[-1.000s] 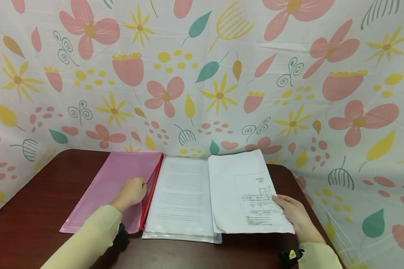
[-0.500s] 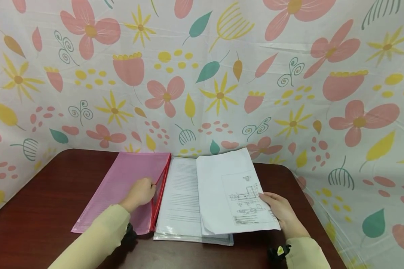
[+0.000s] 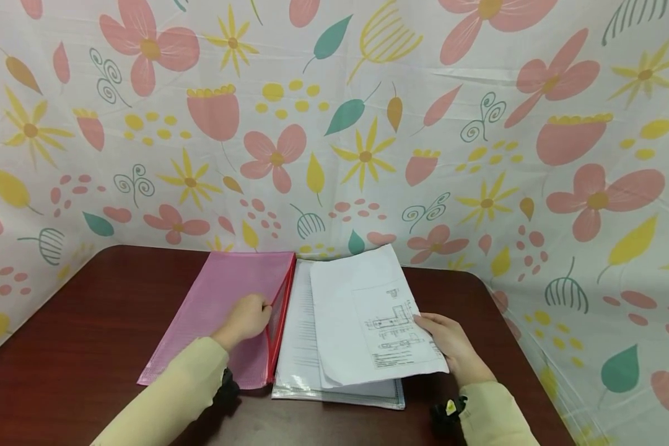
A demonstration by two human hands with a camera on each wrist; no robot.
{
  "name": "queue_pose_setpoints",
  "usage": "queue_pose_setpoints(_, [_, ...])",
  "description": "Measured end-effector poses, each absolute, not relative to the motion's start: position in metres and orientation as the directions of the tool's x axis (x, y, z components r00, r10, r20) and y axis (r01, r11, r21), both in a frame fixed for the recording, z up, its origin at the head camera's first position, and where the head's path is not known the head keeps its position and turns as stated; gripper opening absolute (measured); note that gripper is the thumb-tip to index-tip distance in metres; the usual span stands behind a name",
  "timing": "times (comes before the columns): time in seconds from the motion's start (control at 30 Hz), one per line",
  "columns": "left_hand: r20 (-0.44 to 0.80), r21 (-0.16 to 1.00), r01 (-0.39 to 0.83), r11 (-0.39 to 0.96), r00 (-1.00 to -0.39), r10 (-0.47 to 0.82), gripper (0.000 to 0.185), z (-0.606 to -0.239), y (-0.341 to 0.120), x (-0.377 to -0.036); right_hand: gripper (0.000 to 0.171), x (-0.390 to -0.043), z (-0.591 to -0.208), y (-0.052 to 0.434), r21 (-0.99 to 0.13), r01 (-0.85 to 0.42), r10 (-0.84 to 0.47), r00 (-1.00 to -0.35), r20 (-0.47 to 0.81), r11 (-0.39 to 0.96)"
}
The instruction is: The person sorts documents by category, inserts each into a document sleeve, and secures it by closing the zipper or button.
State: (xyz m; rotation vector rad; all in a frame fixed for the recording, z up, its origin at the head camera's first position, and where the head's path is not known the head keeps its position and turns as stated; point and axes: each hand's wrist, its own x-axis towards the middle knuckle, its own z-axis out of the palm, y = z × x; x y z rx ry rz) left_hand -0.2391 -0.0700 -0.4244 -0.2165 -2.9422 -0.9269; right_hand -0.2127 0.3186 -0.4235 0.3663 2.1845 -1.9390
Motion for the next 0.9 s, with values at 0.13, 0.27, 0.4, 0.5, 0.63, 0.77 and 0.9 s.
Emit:
queue_pose_setpoints(0.13, [0.090, 0.609, 0.144, 0.780, -0.990, 0.112, 0.036, -0.425, -0.066, -0.239, 0.057, -0.215, -0.423, 0.313, -0.942, 0.317, 0.056, -0.948, -0.313, 0.111])
queue_pose_setpoints(0.27, [0.086, 0.654, 0.145, 0.742, -0.989, 0.117, 0.040, -0.426, -0.062, -0.240, 0.056, -0.216, -0.422, 0.310, -0.941, 0.320, 0.050, -0.947, -0.316, 0.113])
queue_pose_setpoints(0.4, [0.100, 0.685, 0.160, 0.711, -0.987, 0.126, 0.040, -0.426, -0.059, -0.239, 0.053, -0.217, -0.422, 0.307, -0.941, 0.322, 0.038, -0.947, -0.320, 0.106])
queue_pose_setpoints(0.5, [0.109, 0.698, 0.166, 0.697, -0.986, 0.125, 0.039, -0.425, -0.057, -0.238, 0.054, -0.217, -0.422, 0.304, -0.940, 0.325, 0.031, -0.946, -0.324, 0.102])
queue_pose_setpoints(0.63, [0.108, 0.705, 0.163, 0.690, -0.986, 0.123, 0.039, -0.424, -0.055, -0.238, 0.055, -0.218, -0.423, 0.300, -0.940, 0.325, 0.034, -0.946, -0.323, 0.107])
queue_pose_setpoints(0.77, [0.108, 0.704, 0.163, 0.692, -0.987, 0.123, 0.040, -0.424, -0.052, -0.238, 0.054, -0.219, -0.423, 0.293, -0.940, 0.322, 0.054, -0.947, -0.317, 0.114])
queue_pose_setpoints(0.9, [0.119, 0.696, 0.173, 0.697, -0.985, 0.126, 0.041, -0.426, -0.051, -0.239, 0.054, -0.221, -0.423, 0.285, -0.942, 0.313, 0.075, -0.949, -0.306, 0.117])
